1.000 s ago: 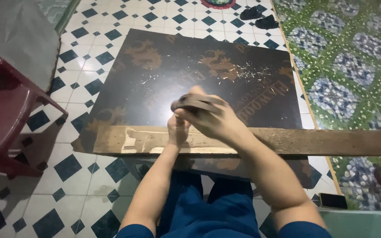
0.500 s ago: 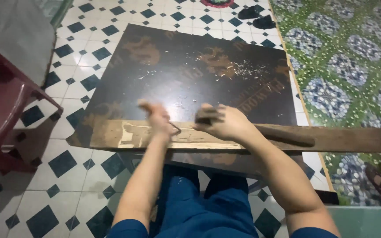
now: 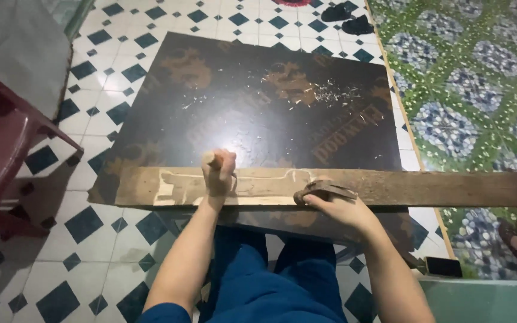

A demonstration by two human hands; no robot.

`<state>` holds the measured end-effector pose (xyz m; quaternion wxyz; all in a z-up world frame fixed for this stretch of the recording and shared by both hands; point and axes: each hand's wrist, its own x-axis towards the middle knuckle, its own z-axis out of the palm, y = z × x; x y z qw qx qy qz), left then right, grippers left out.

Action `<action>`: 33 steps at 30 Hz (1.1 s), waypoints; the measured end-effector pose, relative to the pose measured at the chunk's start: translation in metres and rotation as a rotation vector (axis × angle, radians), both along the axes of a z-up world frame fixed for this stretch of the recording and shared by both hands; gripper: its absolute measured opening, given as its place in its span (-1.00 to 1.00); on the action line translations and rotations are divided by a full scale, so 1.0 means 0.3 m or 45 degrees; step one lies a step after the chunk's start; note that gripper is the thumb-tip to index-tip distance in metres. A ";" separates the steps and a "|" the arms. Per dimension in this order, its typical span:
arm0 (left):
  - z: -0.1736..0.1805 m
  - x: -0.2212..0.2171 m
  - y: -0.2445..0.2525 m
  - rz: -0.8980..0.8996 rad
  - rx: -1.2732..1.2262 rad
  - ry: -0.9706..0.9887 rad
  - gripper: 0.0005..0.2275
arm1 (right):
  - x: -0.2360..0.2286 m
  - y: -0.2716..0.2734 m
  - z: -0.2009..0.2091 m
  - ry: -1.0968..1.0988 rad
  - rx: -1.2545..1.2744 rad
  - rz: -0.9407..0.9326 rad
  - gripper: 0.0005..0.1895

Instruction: The person uses a hammer and a chisel to carve a design into a wooden plank on the floor.

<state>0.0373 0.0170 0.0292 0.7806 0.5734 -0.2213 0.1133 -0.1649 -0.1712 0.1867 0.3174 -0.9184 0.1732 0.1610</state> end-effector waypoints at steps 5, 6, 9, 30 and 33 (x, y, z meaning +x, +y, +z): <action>-0.014 -0.032 -0.007 -0.042 0.002 -0.030 -0.68 | 0.029 0.021 0.038 -0.020 0.016 0.055 -0.27; -0.021 -0.037 -0.002 -0.059 0.001 -0.024 -0.68 | 0.038 0.044 0.069 -0.019 -0.002 0.088 -0.28; -0.034 -0.035 -0.001 -0.018 -0.004 -0.021 -0.69 | 0.074 0.017 0.013 0.023 -0.030 0.179 -0.33; -0.070 -0.065 -0.026 0.068 0.237 -0.208 -0.70 | 0.116 0.059 0.047 -0.133 -0.102 0.270 -0.40; -0.145 -0.048 -0.063 0.109 0.320 -0.253 -0.70 | 0.168 0.099 0.093 -0.408 -0.081 0.312 -0.50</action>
